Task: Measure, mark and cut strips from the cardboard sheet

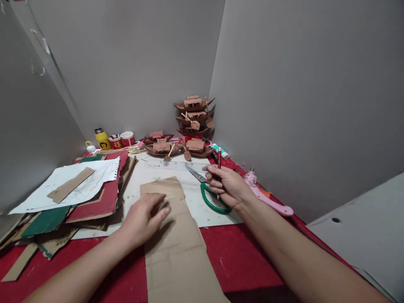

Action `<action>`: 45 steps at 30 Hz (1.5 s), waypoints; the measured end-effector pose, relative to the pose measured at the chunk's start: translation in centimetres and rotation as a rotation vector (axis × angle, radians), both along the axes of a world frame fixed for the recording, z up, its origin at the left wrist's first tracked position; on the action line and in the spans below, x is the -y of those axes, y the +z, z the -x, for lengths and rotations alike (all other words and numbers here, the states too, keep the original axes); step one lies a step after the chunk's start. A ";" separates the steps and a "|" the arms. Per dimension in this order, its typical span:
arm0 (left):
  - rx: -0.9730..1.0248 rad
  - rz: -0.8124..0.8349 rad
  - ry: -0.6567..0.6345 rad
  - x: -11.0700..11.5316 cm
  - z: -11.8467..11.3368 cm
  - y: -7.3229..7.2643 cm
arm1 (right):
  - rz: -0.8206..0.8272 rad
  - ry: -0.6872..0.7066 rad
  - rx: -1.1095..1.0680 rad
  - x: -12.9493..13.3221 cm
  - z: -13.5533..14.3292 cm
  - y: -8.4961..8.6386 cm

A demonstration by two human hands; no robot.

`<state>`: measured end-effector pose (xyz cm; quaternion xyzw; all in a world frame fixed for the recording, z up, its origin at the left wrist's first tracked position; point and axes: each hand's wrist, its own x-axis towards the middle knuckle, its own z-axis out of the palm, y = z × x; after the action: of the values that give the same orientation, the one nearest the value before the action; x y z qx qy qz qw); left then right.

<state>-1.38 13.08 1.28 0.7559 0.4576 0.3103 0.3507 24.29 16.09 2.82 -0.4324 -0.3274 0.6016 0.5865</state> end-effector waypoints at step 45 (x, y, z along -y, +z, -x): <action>-0.705 -0.289 -0.295 -0.6 0.6 -1.9 | -0.158 0.083 1.163 -1.0 -0.5 -2.0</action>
<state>-1.96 13.65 -0.66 0.9151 0.3879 0.0394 0.1031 24.77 17.13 0.85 -0.6331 -0.6560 0.2618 0.3168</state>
